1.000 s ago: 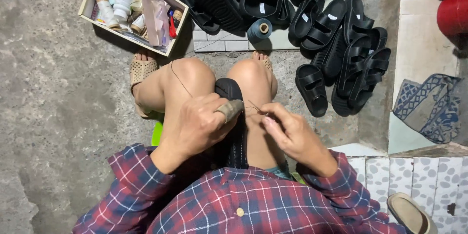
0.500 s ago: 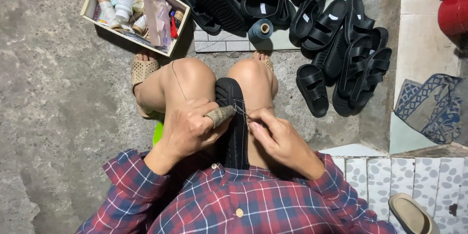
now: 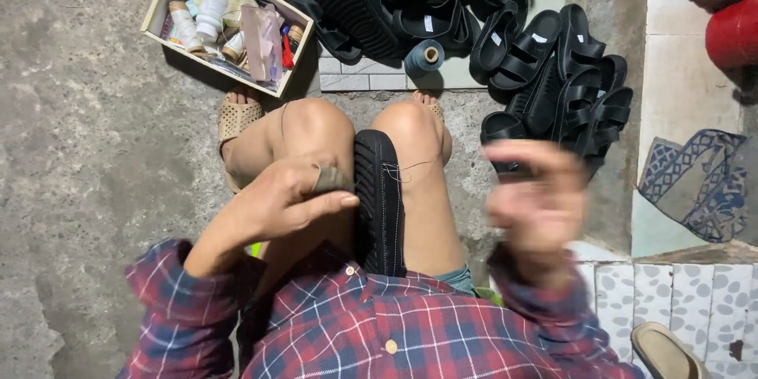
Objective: Hand-stitching the sole of a black sandal using an awl and thread.
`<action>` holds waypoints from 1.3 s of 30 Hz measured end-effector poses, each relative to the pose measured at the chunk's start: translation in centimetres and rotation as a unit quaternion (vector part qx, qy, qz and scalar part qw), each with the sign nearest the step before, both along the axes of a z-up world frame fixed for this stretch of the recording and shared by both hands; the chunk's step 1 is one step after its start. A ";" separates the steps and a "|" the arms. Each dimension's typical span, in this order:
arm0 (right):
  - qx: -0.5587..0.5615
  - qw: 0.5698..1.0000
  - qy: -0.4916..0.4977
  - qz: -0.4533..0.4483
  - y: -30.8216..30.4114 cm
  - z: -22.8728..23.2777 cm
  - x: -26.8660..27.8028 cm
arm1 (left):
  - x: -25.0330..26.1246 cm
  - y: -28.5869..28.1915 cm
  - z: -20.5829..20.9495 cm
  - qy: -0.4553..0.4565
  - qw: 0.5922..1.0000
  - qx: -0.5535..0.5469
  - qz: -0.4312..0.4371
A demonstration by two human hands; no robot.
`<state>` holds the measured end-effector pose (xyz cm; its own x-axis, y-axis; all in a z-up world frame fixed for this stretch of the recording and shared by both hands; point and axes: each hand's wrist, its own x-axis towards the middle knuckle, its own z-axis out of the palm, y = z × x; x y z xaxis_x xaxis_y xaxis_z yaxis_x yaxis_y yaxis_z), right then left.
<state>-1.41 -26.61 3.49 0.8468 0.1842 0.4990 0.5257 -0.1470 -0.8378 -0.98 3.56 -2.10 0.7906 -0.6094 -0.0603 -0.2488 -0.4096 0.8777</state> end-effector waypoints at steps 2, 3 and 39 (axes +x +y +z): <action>-0.224 0.966 0.126 0.027 4.2 -0.1 -0.4 | 1.0 -0.3 0.8 0.027 0.980 -0.198 0.006; -0.222 0.967 0.125 0.029 4.6 -0.8 -0.5 | 1.2 -0.6 0.5 0.025 0.980 -0.196 0.007; 0.004 0.836 0.548 0.030 6.3 -3.2 2.8 | 15.3 -11.0 -4.7 0.283 0.749 -0.451 0.395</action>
